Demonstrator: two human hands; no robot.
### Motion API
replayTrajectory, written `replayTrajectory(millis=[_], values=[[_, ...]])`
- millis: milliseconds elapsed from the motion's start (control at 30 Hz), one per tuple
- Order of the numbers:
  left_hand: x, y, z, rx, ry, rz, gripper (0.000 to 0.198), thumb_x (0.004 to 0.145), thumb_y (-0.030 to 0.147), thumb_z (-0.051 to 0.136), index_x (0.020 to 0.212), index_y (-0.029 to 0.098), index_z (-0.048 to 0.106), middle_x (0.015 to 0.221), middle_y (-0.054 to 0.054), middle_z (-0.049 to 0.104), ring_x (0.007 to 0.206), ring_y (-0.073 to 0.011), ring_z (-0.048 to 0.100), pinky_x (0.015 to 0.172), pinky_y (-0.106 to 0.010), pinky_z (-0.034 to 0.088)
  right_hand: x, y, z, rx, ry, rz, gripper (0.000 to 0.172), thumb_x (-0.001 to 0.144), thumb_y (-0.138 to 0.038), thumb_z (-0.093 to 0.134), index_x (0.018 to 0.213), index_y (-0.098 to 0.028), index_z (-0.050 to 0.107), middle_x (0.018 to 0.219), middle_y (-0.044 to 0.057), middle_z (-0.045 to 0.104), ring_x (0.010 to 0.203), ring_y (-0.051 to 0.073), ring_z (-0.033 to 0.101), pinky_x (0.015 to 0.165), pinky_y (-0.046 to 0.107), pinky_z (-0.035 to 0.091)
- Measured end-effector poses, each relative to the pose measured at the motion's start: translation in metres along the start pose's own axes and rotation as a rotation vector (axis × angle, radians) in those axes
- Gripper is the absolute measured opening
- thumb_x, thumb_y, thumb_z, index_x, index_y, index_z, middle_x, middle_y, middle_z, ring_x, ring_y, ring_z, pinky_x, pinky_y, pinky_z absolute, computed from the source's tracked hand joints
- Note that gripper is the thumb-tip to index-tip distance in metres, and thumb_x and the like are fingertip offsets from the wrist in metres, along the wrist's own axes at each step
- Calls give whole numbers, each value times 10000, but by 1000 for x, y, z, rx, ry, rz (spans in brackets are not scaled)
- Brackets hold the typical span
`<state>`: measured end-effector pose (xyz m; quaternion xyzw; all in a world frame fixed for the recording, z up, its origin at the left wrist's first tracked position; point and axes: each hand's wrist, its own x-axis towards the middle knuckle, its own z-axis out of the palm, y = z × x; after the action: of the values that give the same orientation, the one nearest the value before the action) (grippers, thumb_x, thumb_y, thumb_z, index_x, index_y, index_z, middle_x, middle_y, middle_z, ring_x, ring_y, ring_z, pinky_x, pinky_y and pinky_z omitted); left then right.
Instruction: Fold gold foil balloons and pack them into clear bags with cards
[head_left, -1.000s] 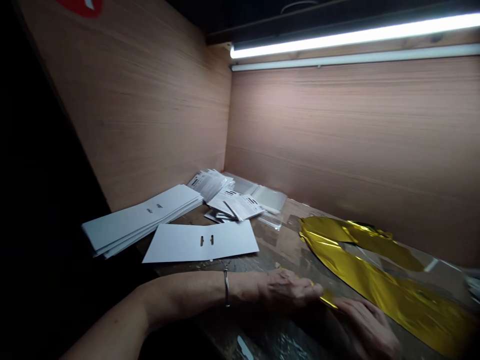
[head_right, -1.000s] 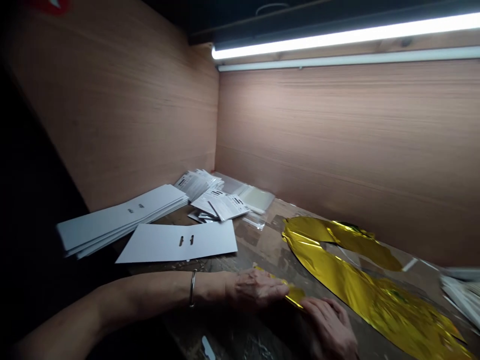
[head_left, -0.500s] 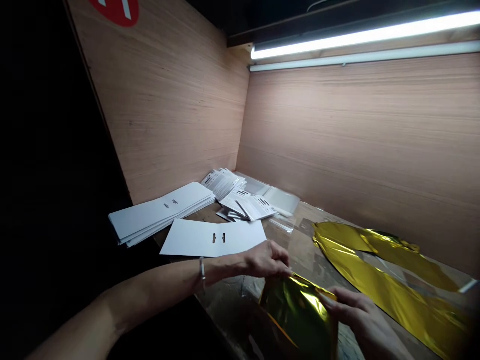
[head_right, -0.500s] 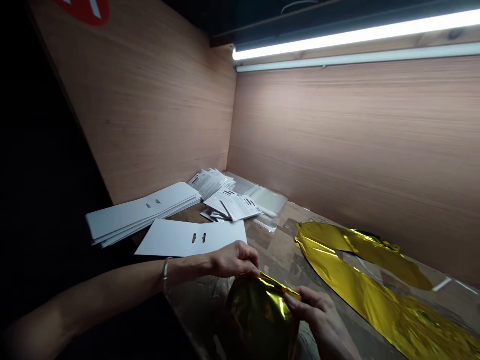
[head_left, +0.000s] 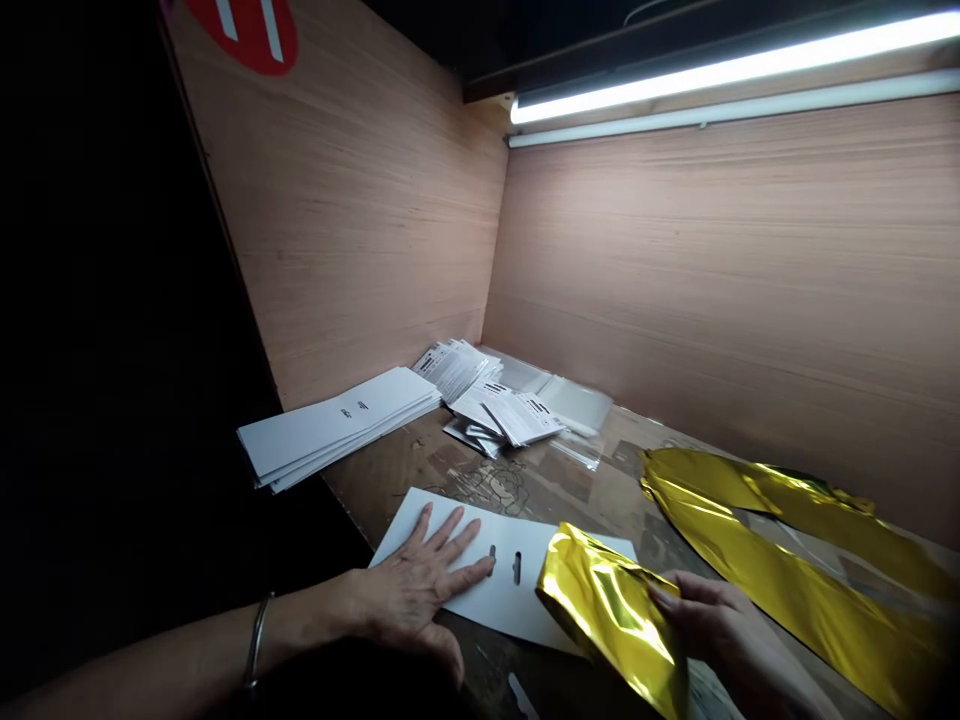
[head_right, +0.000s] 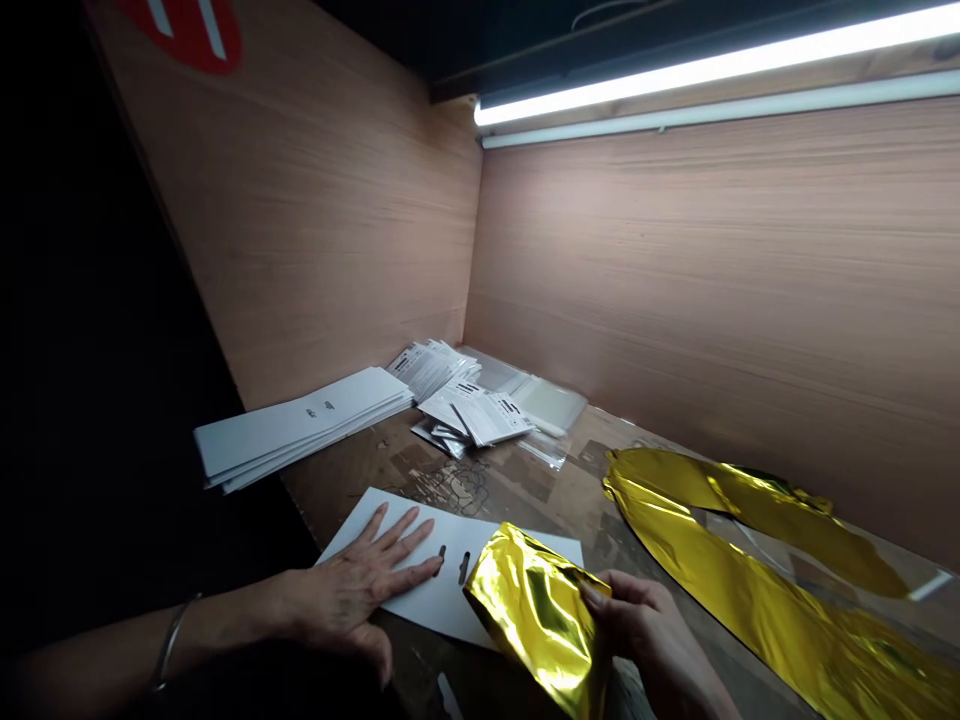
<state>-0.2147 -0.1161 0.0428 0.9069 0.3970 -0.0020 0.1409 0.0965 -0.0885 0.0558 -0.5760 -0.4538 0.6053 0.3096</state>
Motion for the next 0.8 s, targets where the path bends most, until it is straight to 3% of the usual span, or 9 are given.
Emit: replayTrajectory(millis=[100, 167, 233, 267, 367, 467, 567, 667, 800], values=[[18, 10, -3, 41, 124, 28, 750, 622, 626, 409, 1247, 255, 224, 1316, -127, 160, 1180, -353, 95, 872, -581, 32, 5, 10, -2, -176, 94, 92, 120, 509, -264, 560, 496, -145, 549, 409, -19, 492, 386, 94, 426, 390, 199, 278], [22, 1, -3, 99, 393, -203, 697, 650, 595, 413, 1223, 215, 295, 1311, -132, 181, 1179, -349, 111, 889, -561, 51, 7, 17, -5, -272, 154, 103, 111, 523, -252, 517, 478, -151, 530, 378, -24, 467, 374, 96, 413, 377, 200, 254], [17, -10, 1, 93, 689, -551, 628, 699, 532, 404, 1191, 147, 344, 1289, -165, 219, 1170, -343, 150, 902, -527, 123, 9, 23, -6, -330, 194, 80, 121, 536, -259, 490, 470, -159, 508, 365, -33, 442, 360, 91, 389, 367, 200, 233], [11, -15, 4, 37, 782, -695, 593, 714, 498, 404, 1172, 124, 361, 1260, -180, 270, 1152, -336, 207, 896, -502, 180, 10, 24, -7, -357, 201, 74, 123, 540, -264, 483, 475, -161, 505, 367, -35, 438, 357, 90, 382, 363, 200, 224], [-7, -19, 9, -325, 854, -901, 561, 676, 439, 480, 1121, 113, 382, 1081, -163, 456, 1008, -294, 418, 813, -406, 347, 12, 26, -7, -451, 186, 60, 143, 558, -277, 468, 502, -157, 521, 409, -22, 475, 389, 100, 410, 370, 202, 227], [-11, -16, 4, -821, 905, -915, 571, 590, 365, 590, 1067, 128, 386, 931, -105, 505, 838, -233, 521, 695, -316, 422, 13, 20, -6, -606, 196, -8, 164, 570, -278, 462, 496, -151, 535, 440, -10, 505, 441, 113, 442, 396, 204, 239], [-2, -16, -12, -1247, 921, -840, 502, 560, 269, 632, 981, 130, 395, 779, -45, 525, 638, -149, 544, 550, -234, 424, 17, 10, -4, -781, 245, -89, 175, 571, -276, 465, 451, -160, 518, 414, -16, 482, 449, 118, 440, 402, 209, 227], [6, -18, -31, -1480, 844, -713, 397, 595, 271, 626, 912, 137, 428, 687, -13, 535, 537, -112, 523, 481, -202, 395, 24, 3, -1, -852, 266, -101, 159, 559, -270, 482, 442, -168, 519, 423, -8, 483, 455, 124, 438, 404, 216, 224], [10, -11, -50, -1674, 700, -460, 365, 690, 389, 532, 939, 130, 463, 766, -60, 575, 657, -172, 560, 566, -273, 428, 31, 1, 5, -911, 286, -102, 162, 568, -282, 480, 450, -179, 519, 478, 17, 512, 494, 141, 457, 419, 225, 231]])
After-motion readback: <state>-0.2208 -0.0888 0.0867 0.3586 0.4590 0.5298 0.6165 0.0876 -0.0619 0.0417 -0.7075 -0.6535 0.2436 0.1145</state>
